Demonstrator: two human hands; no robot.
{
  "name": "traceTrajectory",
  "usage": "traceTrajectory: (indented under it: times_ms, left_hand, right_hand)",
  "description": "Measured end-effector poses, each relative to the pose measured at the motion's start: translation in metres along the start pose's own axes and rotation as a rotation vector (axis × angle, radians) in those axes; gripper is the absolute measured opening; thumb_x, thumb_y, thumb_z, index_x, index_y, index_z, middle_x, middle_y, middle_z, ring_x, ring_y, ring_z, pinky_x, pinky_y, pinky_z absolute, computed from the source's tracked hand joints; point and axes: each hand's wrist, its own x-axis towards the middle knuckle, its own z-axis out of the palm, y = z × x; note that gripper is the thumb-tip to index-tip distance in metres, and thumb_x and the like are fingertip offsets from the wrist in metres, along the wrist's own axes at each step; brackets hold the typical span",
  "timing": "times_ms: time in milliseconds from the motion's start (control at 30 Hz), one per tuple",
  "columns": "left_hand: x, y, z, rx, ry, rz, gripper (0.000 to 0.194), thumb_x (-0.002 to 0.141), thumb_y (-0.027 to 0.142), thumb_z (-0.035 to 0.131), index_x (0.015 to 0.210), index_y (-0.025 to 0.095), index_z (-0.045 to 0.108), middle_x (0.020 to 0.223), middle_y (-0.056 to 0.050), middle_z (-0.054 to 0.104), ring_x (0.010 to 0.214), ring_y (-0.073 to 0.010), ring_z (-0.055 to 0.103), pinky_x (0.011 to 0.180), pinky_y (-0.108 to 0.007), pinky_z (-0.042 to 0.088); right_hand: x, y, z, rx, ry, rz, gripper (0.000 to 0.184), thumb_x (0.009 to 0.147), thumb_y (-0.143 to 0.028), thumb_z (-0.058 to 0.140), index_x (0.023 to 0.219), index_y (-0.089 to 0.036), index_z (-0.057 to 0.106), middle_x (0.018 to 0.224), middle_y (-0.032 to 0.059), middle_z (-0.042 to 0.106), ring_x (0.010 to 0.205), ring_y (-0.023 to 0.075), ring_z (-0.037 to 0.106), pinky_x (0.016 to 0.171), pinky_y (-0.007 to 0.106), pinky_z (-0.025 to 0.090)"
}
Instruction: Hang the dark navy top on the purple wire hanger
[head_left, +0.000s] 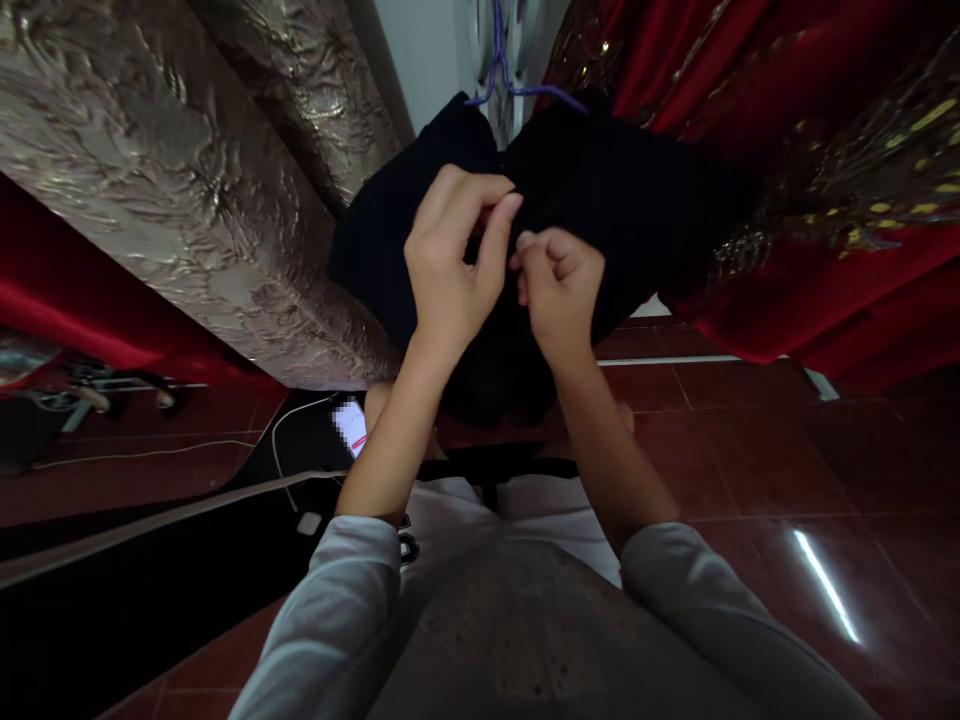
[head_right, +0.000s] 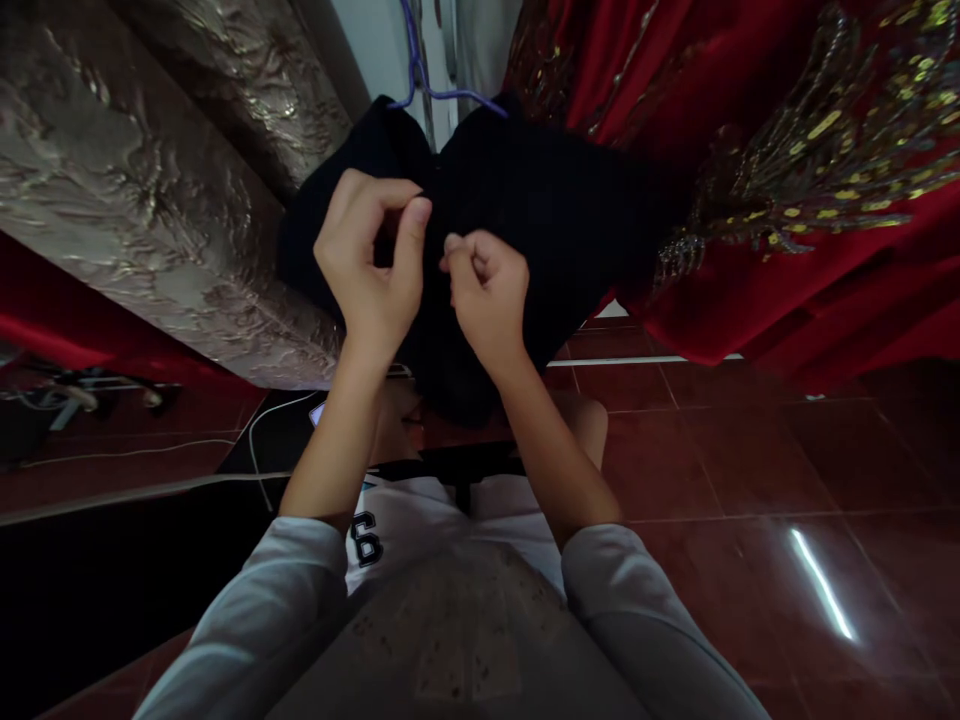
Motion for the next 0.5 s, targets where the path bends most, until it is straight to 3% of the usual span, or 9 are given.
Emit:
traceTrajectory:
  times_ms: [100,200,233,300,367,433,500]
  left_hand:
    - [0.009,-0.022,-0.02,0.097,0.171,0.115,0.04,0.104,0.054,0.049,0.097,0.019,0.066,0.098,-0.006,0.058,0.103,-0.0186,0.056,0.102,-0.038,0.042]
    - [0.027,-0.086,-0.046,0.23,0.37,0.124,0.025,0.103,0.039,0.06,0.096,0.015,0.063,0.106,-0.005,0.056,0.119,-0.0156,0.048,0.118,-0.037,0.031]
    - [0.029,-0.113,-0.053,0.214,0.416,0.06,0.022,0.103,0.033,0.062,0.09,0.015,0.06,0.099,-0.003,0.055,0.109,-0.0123,0.05,0.115,-0.032,0.034]
    - [0.026,-0.164,-0.062,0.094,0.525,-0.279,0.021,0.108,0.02,0.051,0.088,0.015,0.055,0.092,-0.001,0.055,0.096,-0.0088,0.051,0.105,-0.027,0.04]
    - [0.007,-0.196,-0.062,-0.178,0.551,-0.617,0.03,0.112,0.025,0.038,0.09,0.016,0.055,0.089,-0.001,0.06,0.095,-0.0101,0.057,0.099,-0.027,0.045]
    - [-0.025,-0.206,-0.054,-0.415,0.439,-0.817,0.029,0.108,0.032,0.047,0.084,0.019,0.057,0.085,-0.003,0.064,0.097,-0.014,0.063,0.093,-0.027,0.049]
    - [-0.063,-0.198,-0.042,-0.514,0.342,-0.9,0.026,0.1,0.036,0.058,0.079,0.019,0.058,0.081,-0.004,0.066,0.094,-0.0155,0.066,0.085,-0.027,0.05]
  right_hand:
    - [-0.013,0.029,0.003,-0.003,-0.068,0.134,0.037,0.095,-0.038,0.064,0.063,-0.019,0.057,0.047,-0.0048,0.044,0.042,0.0066,0.039,0.045,0.023,0.027]
    - [-0.022,0.037,0.008,0.0,-0.106,0.157,0.036,0.093,-0.036,0.063,0.062,-0.019,0.058,0.047,-0.0044,0.045,0.043,0.0069,0.04,0.045,0.022,0.026]
    - [-0.024,0.035,0.012,-0.007,-0.121,0.141,0.035,0.092,-0.035,0.063,0.061,-0.019,0.057,0.047,-0.0045,0.045,0.044,0.0069,0.04,0.045,0.022,0.026]
    - [-0.027,0.029,0.022,-0.029,-0.163,0.106,0.034,0.09,-0.031,0.063,0.059,-0.019,0.054,0.048,-0.0047,0.044,0.045,0.0068,0.04,0.047,0.022,0.026]
    - [-0.031,0.023,0.032,-0.042,-0.205,0.088,0.034,0.088,-0.027,0.063,0.057,-0.019,0.052,0.049,-0.0047,0.044,0.047,0.0068,0.042,0.048,0.022,0.028]
    - [-0.038,0.022,0.036,-0.026,-0.217,0.103,0.033,0.087,-0.026,0.062,0.056,-0.019,0.053,0.048,-0.0047,0.045,0.047,0.0068,0.043,0.048,0.022,0.029]
    - [-0.048,0.026,0.032,0.041,-0.189,0.167,0.032,0.086,-0.028,0.063,0.056,-0.019,0.054,0.048,-0.0046,0.046,0.045,0.0066,0.044,0.047,0.022,0.029]
